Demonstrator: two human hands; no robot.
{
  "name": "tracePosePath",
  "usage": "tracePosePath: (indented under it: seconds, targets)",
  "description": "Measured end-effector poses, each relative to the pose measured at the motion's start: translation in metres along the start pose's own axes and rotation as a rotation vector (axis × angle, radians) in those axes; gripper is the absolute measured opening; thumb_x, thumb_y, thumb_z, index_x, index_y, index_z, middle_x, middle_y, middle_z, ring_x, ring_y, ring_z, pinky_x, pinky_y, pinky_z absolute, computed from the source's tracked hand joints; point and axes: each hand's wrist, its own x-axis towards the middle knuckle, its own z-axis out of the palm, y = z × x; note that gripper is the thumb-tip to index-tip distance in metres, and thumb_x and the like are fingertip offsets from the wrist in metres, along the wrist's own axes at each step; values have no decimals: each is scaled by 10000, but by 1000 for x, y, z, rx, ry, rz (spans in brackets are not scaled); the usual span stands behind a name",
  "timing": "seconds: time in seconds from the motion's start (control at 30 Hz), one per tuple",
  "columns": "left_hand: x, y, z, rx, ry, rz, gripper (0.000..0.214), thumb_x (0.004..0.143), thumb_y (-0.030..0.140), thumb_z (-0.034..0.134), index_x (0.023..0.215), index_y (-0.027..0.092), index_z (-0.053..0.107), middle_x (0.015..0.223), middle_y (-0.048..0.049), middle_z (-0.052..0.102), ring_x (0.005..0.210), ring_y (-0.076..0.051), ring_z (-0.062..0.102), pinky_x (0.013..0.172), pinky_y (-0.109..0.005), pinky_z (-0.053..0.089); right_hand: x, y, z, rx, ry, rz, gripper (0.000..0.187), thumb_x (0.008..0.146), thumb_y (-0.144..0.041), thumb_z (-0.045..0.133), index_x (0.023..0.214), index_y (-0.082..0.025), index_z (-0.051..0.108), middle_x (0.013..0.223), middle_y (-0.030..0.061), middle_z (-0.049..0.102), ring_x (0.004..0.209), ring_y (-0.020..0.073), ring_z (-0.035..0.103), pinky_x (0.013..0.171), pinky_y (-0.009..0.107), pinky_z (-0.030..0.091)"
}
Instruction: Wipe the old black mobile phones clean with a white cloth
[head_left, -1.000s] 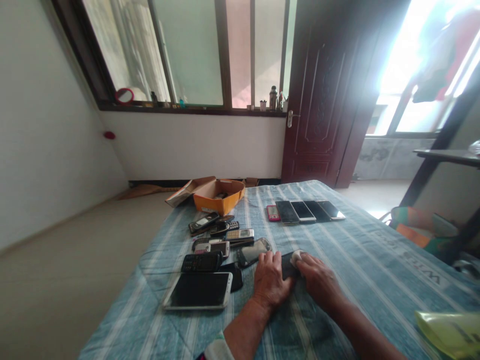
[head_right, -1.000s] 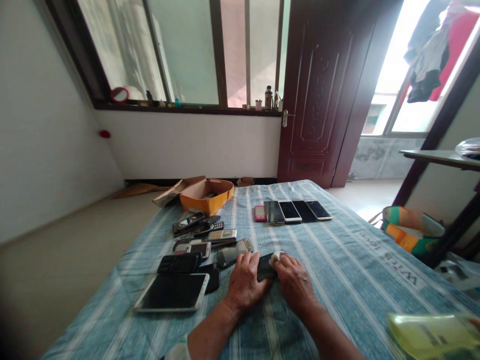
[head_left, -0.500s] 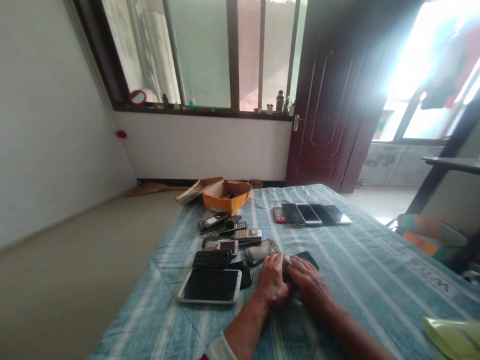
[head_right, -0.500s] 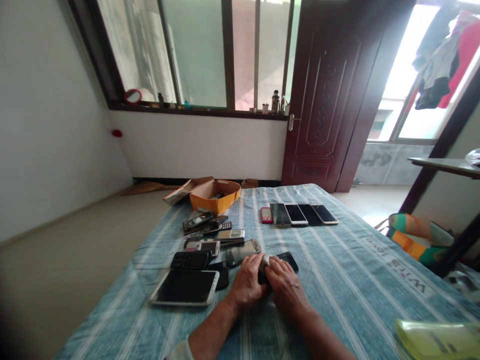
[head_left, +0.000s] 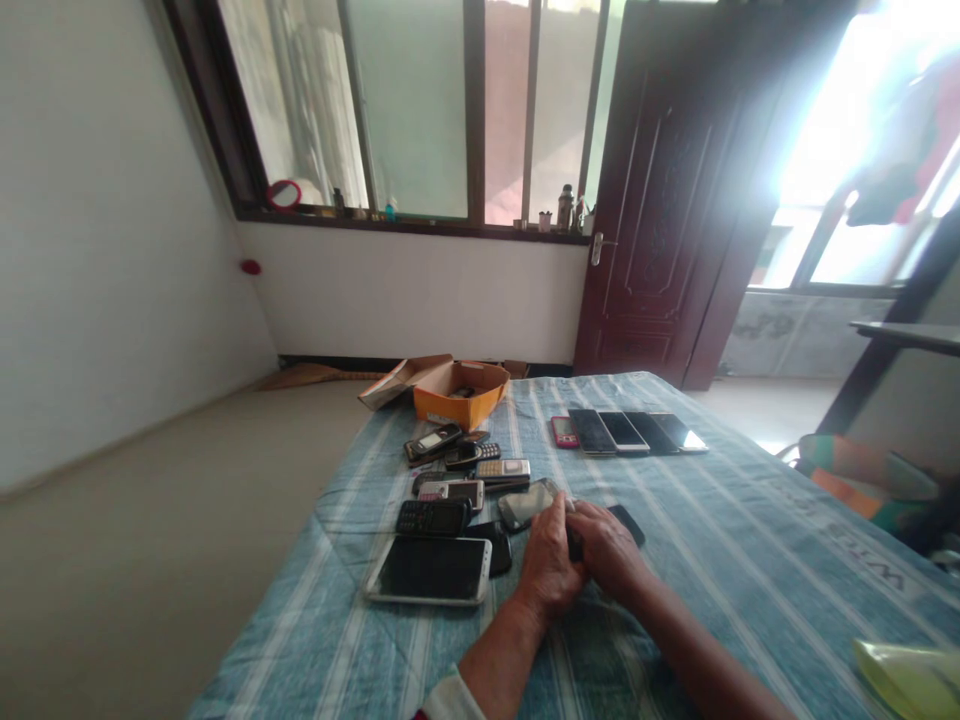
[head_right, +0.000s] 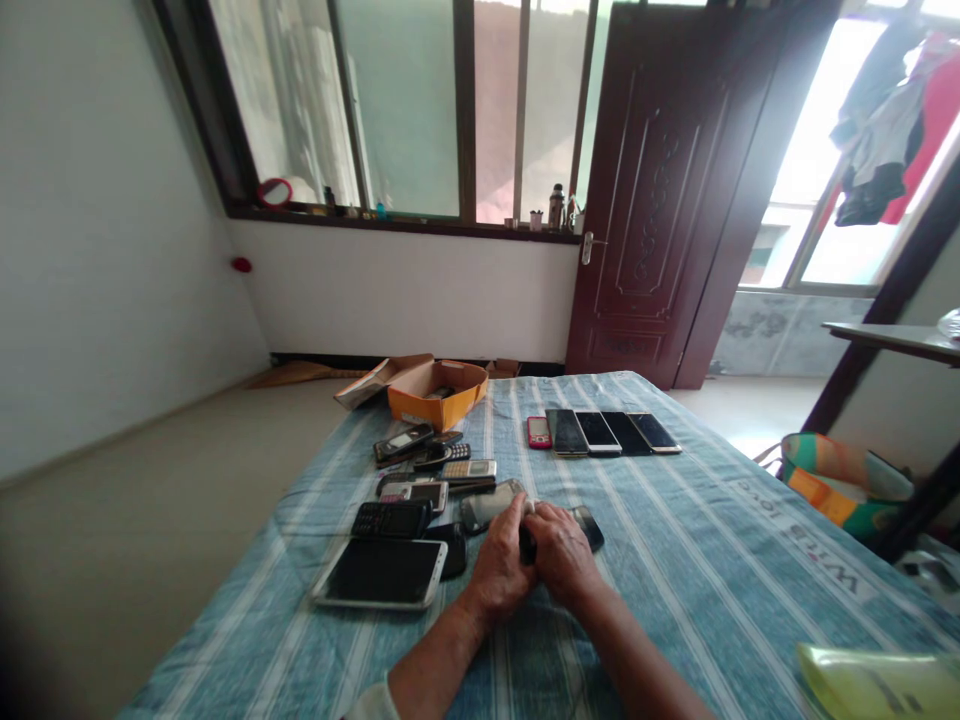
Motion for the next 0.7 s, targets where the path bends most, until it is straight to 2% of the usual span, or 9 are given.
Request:
tracePosePath:
  seconds: [0.13, 0.4, 0.53, 0.7]
  targets:
    - [-2, 0, 1, -23, 12, 0, 878, 629, 195, 639, 1434, 126, 295, 1379, -153, 500, 1288, -260, 454, 1102, -393, 356, 2, -3, -5, -4, -28, -17, 307, 832, -129, 447, 953, -254, 700, 998, 39, 671, 1026, 181, 577, 917, 268, 377]
    - [-1, -2, 5, 15, 30, 48, 801, 639, 161, 617, 1396, 97, 365, 1403, -172, 479, 1307, -284, 436, 1119, -425, 343, 3, -2, -10, 46, -54, -25, 354, 842, -107, 425, 1051, -236, 681, 1014, 43, 670, 1011, 172, 574, 906, 258, 359]
    - [-1, 3, 2, 34, 2, 33, 710, 660, 139, 603, 1346, 99, 424, 1334, -160, 553, 1257, -253, 494, 1092, -379, 373, 3, 1, -9, 53, -27, -46, 350, 856, -111, 428, 1060, -234, 684, 1032, 45, 676, 1010, 178, 575, 897, 267, 356]
    - [-3, 9, -1, 43, -3, -35, 721, 629, 101, 622, 1324, 143, 433, 1287, -133, 587, 1215, -236, 531, 1053, -337, 395, 2, 11, -7, 13, -2, -31, 353, 852, -118, 467, 1093, -275, 673, 1118, 20, 673, 1022, 186, 572, 934, 304, 336]
